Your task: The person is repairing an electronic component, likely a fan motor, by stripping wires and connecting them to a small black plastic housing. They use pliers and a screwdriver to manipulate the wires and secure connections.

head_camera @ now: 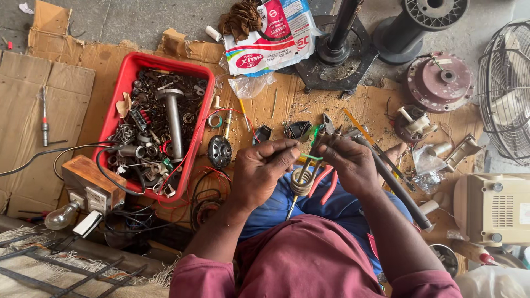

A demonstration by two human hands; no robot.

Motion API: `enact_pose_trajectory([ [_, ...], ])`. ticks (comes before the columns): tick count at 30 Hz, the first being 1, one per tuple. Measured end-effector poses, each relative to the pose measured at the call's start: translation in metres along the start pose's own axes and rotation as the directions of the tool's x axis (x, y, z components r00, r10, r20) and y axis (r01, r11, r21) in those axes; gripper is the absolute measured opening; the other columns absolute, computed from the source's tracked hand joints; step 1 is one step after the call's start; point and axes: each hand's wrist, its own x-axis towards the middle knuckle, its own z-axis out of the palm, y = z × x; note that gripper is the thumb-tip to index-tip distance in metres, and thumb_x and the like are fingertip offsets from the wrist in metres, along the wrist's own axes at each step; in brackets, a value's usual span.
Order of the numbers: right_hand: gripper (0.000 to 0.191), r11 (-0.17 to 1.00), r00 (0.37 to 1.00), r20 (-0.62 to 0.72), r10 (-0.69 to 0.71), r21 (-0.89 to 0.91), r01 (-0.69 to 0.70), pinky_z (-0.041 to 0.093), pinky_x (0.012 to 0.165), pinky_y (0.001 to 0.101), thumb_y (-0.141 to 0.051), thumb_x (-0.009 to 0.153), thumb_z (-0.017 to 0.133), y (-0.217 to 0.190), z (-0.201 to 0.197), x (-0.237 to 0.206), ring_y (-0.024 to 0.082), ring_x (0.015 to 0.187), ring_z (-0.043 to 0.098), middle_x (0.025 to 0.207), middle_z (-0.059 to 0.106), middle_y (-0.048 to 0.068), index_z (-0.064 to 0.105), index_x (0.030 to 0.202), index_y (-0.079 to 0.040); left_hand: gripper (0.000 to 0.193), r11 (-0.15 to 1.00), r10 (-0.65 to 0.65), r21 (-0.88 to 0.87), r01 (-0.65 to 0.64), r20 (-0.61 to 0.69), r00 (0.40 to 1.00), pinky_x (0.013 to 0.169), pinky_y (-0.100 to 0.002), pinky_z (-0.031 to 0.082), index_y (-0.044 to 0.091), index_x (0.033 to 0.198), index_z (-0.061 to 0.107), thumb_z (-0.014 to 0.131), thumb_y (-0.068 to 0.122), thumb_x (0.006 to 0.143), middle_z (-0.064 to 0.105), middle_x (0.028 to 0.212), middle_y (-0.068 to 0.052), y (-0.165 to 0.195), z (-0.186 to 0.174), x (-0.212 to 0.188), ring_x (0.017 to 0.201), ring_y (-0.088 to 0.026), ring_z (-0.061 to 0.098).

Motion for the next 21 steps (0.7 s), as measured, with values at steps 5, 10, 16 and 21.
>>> enact_pose_trajectory([
  [5,0.027,0.993,0.998,0.011,0.055,0.102,-0.056,0.061,0.087,0.0299,-0.008,0.097,0.066,-0.002,0.003,0.003,0.016,0.097,0.074,0.105,0.078,0.010,0.071,0.121,0.004,0.020,0.992,0.009,-0.123,-0.003,0.051,0.999,0.069,-0.020,0.056,-0.001,0.111,0.076,0.075,0.005,0.092,0.075,0.090,-0.001,0.000,0.007,0.008,0.077,-0.005,0.067],
  [10,0.025,0.996,0.999,-0.013,0.045,0.082,-0.043,0.059,0.088,0.0300,-0.007,0.096,0.068,-0.008,0.004,0.004,0.015,0.096,0.073,0.105,0.077,0.010,0.072,0.119,0.003,0.017,0.985,0.020,-0.175,-0.006,0.074,0.997,0.067,-0.021,0.052,-0.003,0.112,0.078,0.075,0.003,0.096,0.071,0.086,-0.002,0.002,0.009,0.010,0.076,-0.006,0.063],
  [16,0.020,0.997,0.992,-0.127,0.000,-0.070,-0.009,0.056,0.084,0.0270,-0.013,0.098,0.071,-0.014,0.006,0.008,0.010,0.093,0.070,0.101,0.079,0.006,0.077,0.114,-0.003,0.018,0.987,0.100,0.120,-0.108,0.068,0.993,0.070,-0.021,0.058,-0.003,0.107,0.078,0.077,0.003,0.090,0.077,0.091,-0.006,0.000,0.000,0.012,0.078,-0.006,0.069],
  [21,0.023,0.983,0.974,-0.221,-0.058,-0.184,0.017,0.057,0.086,0.0260,-0.014,0.091,0.077,-0.002,0.015,0.017,0.008,0.094,0.071,0.101,0.080,0.004,0.078,0.113,-0.006,0.022,0.996,0.080,0.038,-0.078,-0.057,0.995,0.074,-0.023,0.060,-0.001,0.110,0.076,0.078,0.005,0.089,0.078,0.094,-0.007,-0.017,0.003,0.025,0.081,-0.009,0.072],
])
